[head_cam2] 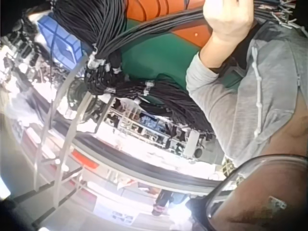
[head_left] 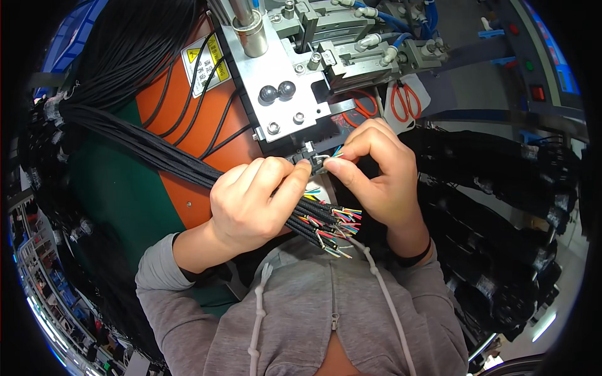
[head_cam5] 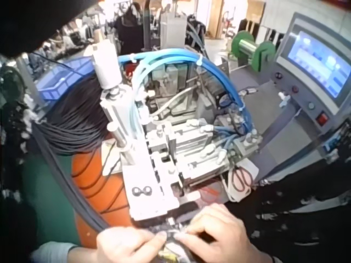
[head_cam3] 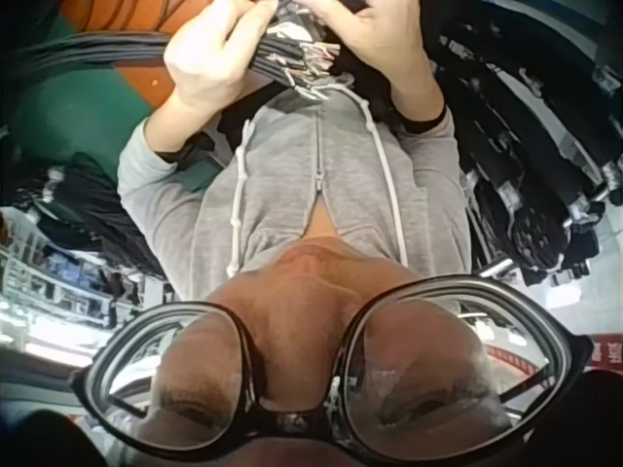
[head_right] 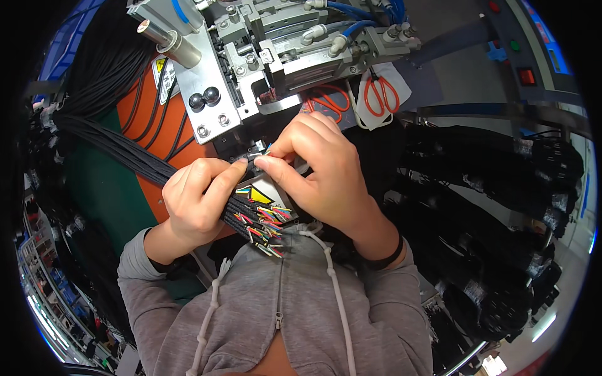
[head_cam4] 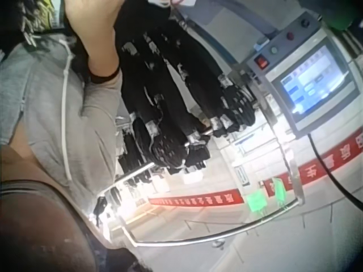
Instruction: The person inserts individual colored wire ends from a bundle of cables into a crimping machine by hand.
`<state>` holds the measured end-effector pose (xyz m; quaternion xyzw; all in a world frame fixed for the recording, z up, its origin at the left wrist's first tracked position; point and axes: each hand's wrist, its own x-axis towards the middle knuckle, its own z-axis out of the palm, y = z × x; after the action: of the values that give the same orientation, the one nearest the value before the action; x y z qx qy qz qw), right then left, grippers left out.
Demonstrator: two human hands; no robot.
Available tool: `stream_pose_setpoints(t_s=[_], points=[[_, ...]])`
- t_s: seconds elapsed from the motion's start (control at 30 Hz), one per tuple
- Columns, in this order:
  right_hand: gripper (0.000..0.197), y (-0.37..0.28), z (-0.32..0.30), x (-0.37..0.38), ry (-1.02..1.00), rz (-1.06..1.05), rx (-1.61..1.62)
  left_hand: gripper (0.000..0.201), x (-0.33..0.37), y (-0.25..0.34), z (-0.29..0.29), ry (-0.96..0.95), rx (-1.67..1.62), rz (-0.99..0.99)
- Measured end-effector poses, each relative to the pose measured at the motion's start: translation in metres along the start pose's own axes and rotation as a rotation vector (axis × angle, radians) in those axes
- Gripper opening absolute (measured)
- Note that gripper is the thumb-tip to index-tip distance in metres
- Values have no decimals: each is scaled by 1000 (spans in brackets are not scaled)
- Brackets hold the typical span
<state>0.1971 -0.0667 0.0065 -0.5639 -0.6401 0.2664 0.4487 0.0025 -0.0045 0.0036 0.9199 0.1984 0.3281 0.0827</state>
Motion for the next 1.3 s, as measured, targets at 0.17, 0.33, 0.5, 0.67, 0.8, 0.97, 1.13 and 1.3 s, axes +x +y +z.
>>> stream_pose_setpoints(t_s=[0.17, 0.33, 0.5, 0.67, 0.8, 0.97, 1.13, 1.3], points=[[13, 4, 2, -3, 0, 126, 136, 33, -3, 2, 0, -37, 21, -4], [10, 18, 1, -3, -99, 299, 337, 36, -5, 4, 0, -70, 74, 8], [10, 26, 10, -4, -41, 247, 255, 38, -5, 6, 2, -187, 127, 11], [9, 28, 26, -1, 83, 4, -143, 40, -4, 8, 6, -245, 187, -41], [9, 30, 32, -2, 83, -37, -204, 42, -8, 10, 8, -253, 204, -91], [10, 40, 43, -6, 185, -57, -139, 45, -8, 9, 9, -256, 226, -99], [11, 45, 47, -7, 227, -22, -70, 45, -5, 9, 8, -284, 242, -90], [11, 44, 44, -3, 171, -86, -157, 37, -2, 10, 6, -305, 290, -70]])
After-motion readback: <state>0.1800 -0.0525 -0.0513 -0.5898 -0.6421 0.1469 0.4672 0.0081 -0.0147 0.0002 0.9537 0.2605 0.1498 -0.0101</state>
